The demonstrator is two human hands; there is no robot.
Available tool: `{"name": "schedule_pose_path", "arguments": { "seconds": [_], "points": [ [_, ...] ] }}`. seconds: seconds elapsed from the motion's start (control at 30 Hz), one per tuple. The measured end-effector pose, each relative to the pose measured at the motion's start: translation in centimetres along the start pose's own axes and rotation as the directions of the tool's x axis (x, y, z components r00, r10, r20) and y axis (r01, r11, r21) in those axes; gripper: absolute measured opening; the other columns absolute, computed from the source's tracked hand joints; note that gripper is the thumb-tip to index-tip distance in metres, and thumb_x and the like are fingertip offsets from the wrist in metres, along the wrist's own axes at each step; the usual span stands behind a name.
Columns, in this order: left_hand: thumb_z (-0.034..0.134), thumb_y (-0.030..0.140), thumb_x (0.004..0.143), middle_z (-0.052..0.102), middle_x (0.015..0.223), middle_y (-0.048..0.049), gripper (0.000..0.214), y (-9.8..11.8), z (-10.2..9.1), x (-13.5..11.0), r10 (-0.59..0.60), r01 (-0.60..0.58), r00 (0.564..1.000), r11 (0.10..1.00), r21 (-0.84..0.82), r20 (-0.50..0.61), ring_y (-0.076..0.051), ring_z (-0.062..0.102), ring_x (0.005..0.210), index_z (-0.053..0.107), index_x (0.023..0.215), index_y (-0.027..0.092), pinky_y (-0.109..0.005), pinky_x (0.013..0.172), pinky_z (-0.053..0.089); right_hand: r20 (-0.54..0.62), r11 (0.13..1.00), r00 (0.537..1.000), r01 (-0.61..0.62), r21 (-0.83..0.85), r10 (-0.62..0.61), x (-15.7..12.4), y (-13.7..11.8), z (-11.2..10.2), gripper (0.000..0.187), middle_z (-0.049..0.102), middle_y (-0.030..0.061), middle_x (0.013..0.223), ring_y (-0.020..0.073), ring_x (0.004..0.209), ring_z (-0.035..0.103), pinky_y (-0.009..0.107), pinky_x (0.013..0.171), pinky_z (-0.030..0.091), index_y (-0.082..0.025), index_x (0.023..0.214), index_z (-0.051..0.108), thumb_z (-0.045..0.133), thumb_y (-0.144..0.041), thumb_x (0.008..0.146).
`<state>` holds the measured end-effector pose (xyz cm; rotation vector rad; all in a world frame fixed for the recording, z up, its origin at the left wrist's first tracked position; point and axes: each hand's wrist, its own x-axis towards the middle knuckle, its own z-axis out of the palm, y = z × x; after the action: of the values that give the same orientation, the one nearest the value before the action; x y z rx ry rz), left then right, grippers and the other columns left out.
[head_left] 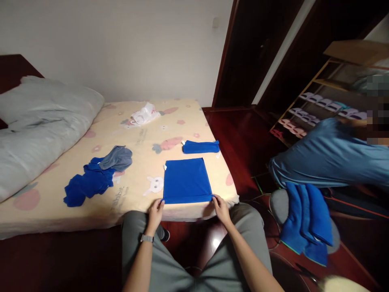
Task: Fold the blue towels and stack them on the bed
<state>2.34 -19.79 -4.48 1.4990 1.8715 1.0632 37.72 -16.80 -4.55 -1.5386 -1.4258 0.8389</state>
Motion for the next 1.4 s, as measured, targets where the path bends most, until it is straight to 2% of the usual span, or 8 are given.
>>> {"name": "schedule_pose_path", "arguments": {
  "seconds": [0.17, 0.37, 0.6, 0.77, 1.03, 1.17, 1.3, 1.4],
  "points": [
    [0.043, 0.047, 0.095, 0.073, 0.098, -0.0111, 0.038, 0.4, 1.0, 0.5, 0.051, -0.032, 0.993, 0.983, 0.182, -0.103, -0.023, 0.067, 0.091, 0.067, 0.103, 0.018, -0.034, 0.083, 0.051, -0.012, 0.996, 1.000, -0.008, -0.091, 0.007, 0.6, -0.3, 0.4, 0.053, 0.071, 0.0133, 0.117, 0.0286, 0.109, 0.066, 0.042, 0.100, 0.048, -0.016, 0.115, 0.069, 0.039, -0.055, 0.095],
    [0.044, 0.041, 0.097, 0.072, 0.097, -0.0115, 0.034, 1.7, 1.3, 0.4, 0.074, -0.026, 0.987, 0.951, 0.308, -0.145, -0.025, 0.063, 0.093, 0.068, 0.102, 0.018, -0.036, 0.088, 0.044, -0.031, 0.965, 0.999, -0.026, -0.262, 0.018, 0.7, -0.8, 0.4, 0.054, 0.073, 0.0132, 0.112, 0.0286, 0.101, 0.069, 0.039, 0.092, 0.049, -0.016, 0.114, 0.069, 0.033, -0.053, 0.097],
    [0.044, 0.039, 0.098, 0.072, 0.098, -0.0097, 0.030, 1.7, 1.3, 0.0, 0.095, -0.010, 0.984, 0.874, 0.486, -0.150, -0.026, 0.062, 0.096, 0.068, 0.101, 0.020, -0.035, 0.086, 0.039, -0.015, 0.799, 0.997, 0.050, -0.599, -0.074, 1.2, -1.1, 0.5, 0.052, 0.075, 0.0123, 0.098, 0.0247, 0.085, 0.070, 0.032, 0.080, 0.044, -0.018, 0.112, 0.069, 0.027, -0.049, 0.102],
    [0.051, 0.039, 0.095, 0.073, 0.094, -0.0071, 0.025, 1.4, 1.1, 0.2, 0.158, -0.076, 0.979, 0.873, 0.482, -0.132, -0.024, 0.063, 0.089, 0.069, 0.093, 0.022, -0.033, 0.081, 0.039, -0.032, 0.683, 0.988, 0.084, -0.725, -0.154, 1.2, -1.2, 1.0, 0.050, 0.073, 0.0121, 0.089, 0.0237, 0.081, 0.066, 0.032, 0.076, 0.038, -0.015, 0.103, 0.069, 0.029, -0.044, 0.104],
    [0.053, 0.037, 0.094, 0.071, 0.085, -0.0061, 0.022, 0.8, 1.0, 0.6, 0.204, -0.118, 0.964, 0.901, 0.417, -0.168, -0.022, 0.064, 0.083, 0.066, 0.086, 0.022, -0.032, 0.078, 0.044, 0.008, 0.599, 0.972, 0.150, -0.787, -0.233, 1.3, -0.6, 1.1, 0.042, 0.071, 0.0114, 0.088, 0.0252, 0.084, 0.061, 0.033, 0.075, 0.035, -0.017, 0.101, 0.068, 0.034, -0.040, 0.104],
    [0.050, 0.035, 0.096, 0.071, 0.098, -0.0093, 0.023, 1.4, 0.8, 0.2, 0.276, -0.166, 0.948, 0.854, 0.492, -0.158, -0.025, 0.064, 0.094, 0.066, 0.104, 0.021, -0.037, 0.083, 0.045, -0.025, 0.620, 0.967, 0.142, -0.772, -0.252, 1.4, -0.4, 1.3, 0.038, 0.069, 0.0116, 0.091, 0.0250, 0.084, 0.060, 0.033, 0.073, 0.036, -0.017, 0.104, 0.066, 0.036, -0.040, 0.104],
    [0.047, 0.032, 0.098, 0.070, 0.106, -0.0118, 0.027, 3.0, 0.5, -0.6, 0.402, -0.252, 0.899, 0.798, 0.547, -0.172, -0.027, 0.062, 0.101, 0.068, 0.111, 0.021, -0.041, 0.090, 0.045, -0.098, 0.688, 0.959, 0.116, -0.717, -0.265, 1.5, -1.3, 0.8, 0.040, 0.068, 0.0125, 0.095, 0.0255, 0.084, 0.058, 0.035, 0.075, 0.039, -0.016, 0.109, 0.064, 0.036, -0.043, 0.102],
    [0.043, 0.025, 0.099, 0.068, 0.122, -0.0115, 0.033, 4.6, 1.2, -1.7, 0.489, -0.398, 0.872, 0.737, 0.546, -0.024, -0.027, 0.059, 0.116, 0.065, 0.124, 0.021, -0.043, 0.101, 0.043, -0.170, 0.747, 0.939, 0.121, -0.654, -0.300, 0.3, -3.1, 1.3, 0.040, 0.065, 0.0159, 0.110, 0.0289, 0.097, 0.057, 0.042, 0.085, 0.043, -0.015, 0.117, 0.061, 0.035, -0.041, 0.102]
  ]
}}
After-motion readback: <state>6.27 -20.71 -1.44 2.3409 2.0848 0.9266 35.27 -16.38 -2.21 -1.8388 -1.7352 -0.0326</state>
